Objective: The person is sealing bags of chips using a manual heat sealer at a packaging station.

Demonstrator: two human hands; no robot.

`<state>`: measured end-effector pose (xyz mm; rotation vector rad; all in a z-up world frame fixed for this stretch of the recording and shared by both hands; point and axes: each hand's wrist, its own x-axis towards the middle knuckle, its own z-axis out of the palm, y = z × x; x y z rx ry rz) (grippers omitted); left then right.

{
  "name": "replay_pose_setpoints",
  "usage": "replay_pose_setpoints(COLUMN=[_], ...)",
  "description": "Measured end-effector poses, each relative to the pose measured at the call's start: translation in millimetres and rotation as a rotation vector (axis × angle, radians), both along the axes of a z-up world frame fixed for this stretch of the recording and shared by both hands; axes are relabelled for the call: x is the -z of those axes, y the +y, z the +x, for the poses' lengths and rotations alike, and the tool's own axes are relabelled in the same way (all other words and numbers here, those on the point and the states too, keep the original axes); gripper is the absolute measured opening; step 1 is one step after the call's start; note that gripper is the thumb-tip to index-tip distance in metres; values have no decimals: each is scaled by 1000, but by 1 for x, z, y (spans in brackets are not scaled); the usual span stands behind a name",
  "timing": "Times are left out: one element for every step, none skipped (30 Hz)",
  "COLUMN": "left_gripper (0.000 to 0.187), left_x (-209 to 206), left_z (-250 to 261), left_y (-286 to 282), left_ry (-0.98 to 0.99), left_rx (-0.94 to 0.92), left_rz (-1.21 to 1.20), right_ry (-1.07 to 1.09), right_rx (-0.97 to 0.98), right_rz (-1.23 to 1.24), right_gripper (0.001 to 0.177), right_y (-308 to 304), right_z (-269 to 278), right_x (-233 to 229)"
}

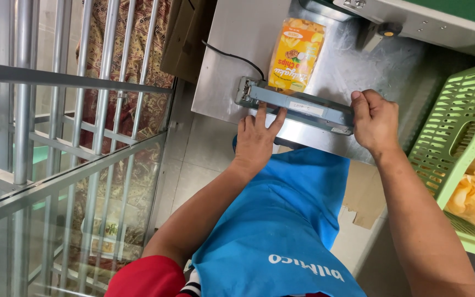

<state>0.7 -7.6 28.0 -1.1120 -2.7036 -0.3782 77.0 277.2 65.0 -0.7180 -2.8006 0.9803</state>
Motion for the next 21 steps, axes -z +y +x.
replay_pose_setpoints(left_gripper=[70, 70, 70, 71, 71, 71, 72, 72, 72, 70, 69, 69, 70, 71, 71, 70, 68, 68, 67, 66, 66], left_x=[0, 1, 2, 3, 4, 4, 3, 3, 3, 2, 1, 3, 4, 5, 4, 2, 0, 0, 0, -1, -2], left_z=[0, -1, -1, -1, 0, 0, 0, 0, 0, 0, 0, 0, 0, 0, 1, 1, 1, 1, 1, 1, 2], left_y=[0, 0, 0, 0, -1, -1, -1, -1, -1, -1, -1, -1, -1, -1, -1, -1, -1, -2, -1, -1, -2], left_ry=[-9, -18, -17, -19, -21, -20, -16, -12, -10, -6, -3, -2, -20, -37, -34, -30, -26, -23, -14, -5, -1], left_rx=[5, 11, 9, 10, 11, 10, 9, 9, 8, 9, 8, 6, 12, 17, 16, 14, 15, 16, 17, 17, 11], left_rz=[-1, -3, -2, 0, 2, 1, -2, -6, -5, -3, -2, -2, -4, -7, -4, -10, -14, -8, -13, -19, -13], right_ry=[5, 11, 12, 20, 28, 29, 37, 46, 47, 50, 52, 53, 66, 78, 81, 99, 117, 120, 181, 242, 245], right_rx=[9, 19, 18, 17, 17, 16, 21, 25, 25, 23, 21, 20, 29, 38, 37, 48, 61, 61, 75, 87, 80], right_rz=[-7, -15, -14, -19, -24, -25, -31, -37, -35, -38, -42, -41, -43, -44, -41, -55, -65, -59, -89, -118, -114], right_gripper=[38, 38, 38, 38, 38, 38, 38, 37, 37, 37, 37, 37, 37, 37, 37, 37, 36, 36, 35, 34, 34], right_y=[0, -1, -3, -5, -7, -7, -7, -7, -7, -7, -8, -7, -6, -5, -4, -4, -3, -5, -6, -7, -5], right_z=[0, 0, -1, -2, -2, -2, -1, 0, 0, 0, -1, -1, 0, 1, 2, 4, 4, 5, 6, 6, 8], right_x=[0, 0, -2, -4, -6, -5, -4, -3, -4, -5, -7, -4, -2, 0, 2, 5, 6, 5, 4, 3, 2])
